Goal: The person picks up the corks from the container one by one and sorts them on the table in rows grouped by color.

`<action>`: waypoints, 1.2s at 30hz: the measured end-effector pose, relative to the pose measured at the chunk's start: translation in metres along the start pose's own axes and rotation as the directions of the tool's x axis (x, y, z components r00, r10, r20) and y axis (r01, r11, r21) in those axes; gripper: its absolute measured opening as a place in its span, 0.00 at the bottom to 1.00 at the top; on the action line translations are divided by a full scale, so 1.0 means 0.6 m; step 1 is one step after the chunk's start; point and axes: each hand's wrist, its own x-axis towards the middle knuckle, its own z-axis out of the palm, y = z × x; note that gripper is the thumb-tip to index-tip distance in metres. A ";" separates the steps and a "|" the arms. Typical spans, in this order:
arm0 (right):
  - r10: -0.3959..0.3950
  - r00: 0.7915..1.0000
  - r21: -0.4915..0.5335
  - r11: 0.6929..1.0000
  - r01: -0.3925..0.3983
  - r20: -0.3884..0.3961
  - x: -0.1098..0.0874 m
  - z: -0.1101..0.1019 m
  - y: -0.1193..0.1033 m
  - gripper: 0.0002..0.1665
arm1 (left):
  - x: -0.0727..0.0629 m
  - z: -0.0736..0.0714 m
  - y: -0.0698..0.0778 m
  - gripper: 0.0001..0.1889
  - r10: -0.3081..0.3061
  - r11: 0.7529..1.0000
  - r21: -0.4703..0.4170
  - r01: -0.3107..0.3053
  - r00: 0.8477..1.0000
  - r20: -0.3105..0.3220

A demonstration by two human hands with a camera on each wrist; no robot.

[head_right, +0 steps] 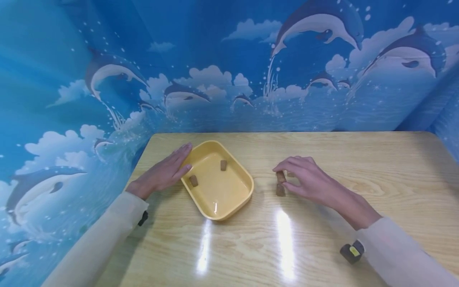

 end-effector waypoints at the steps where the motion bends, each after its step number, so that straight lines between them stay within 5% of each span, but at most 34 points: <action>1: -0.001 1.000 0.000 1.000 0.001 -0.006 -0.002 0.000 0.001 0.29 | 0.000 0.000 0.000 0.40 0.000 1.000 0.002 0.000 1.000 0.000; 10: 0.042 0.999 0.000 0.999 -0.042 0.020 -0.030 0.003 0.016 0.27 | 0.001 -0.003 0.000 0.41 -0.022 1.000 0.008 0.022 1.000 0.016; 17: 0.014 0.999 -0.088 0.996 -0.018 -0.047 -0.050 0.022 0.025 0.28 | 0.001 -0.004 0.000 0.41 -0.019 1.000 0.006 0.019 1.000 0.013; 25: 0.208 0.977 0.037 0.977 -0.210 0.048 -0.070 0.038 0.025 0.25 | 0.001 -0.001 -0.002 0.40 -0.017 1.000 -0.005 0.017 1.000 0.014; 36: 0.267 0.960 0.013 0.963 -0.269 0.082 -0.076 0.052 0.026 0.27 | 0.000 -0.002 -0.001 0.40 -0.018 1.000 -0.015 0.019 1.000 0.018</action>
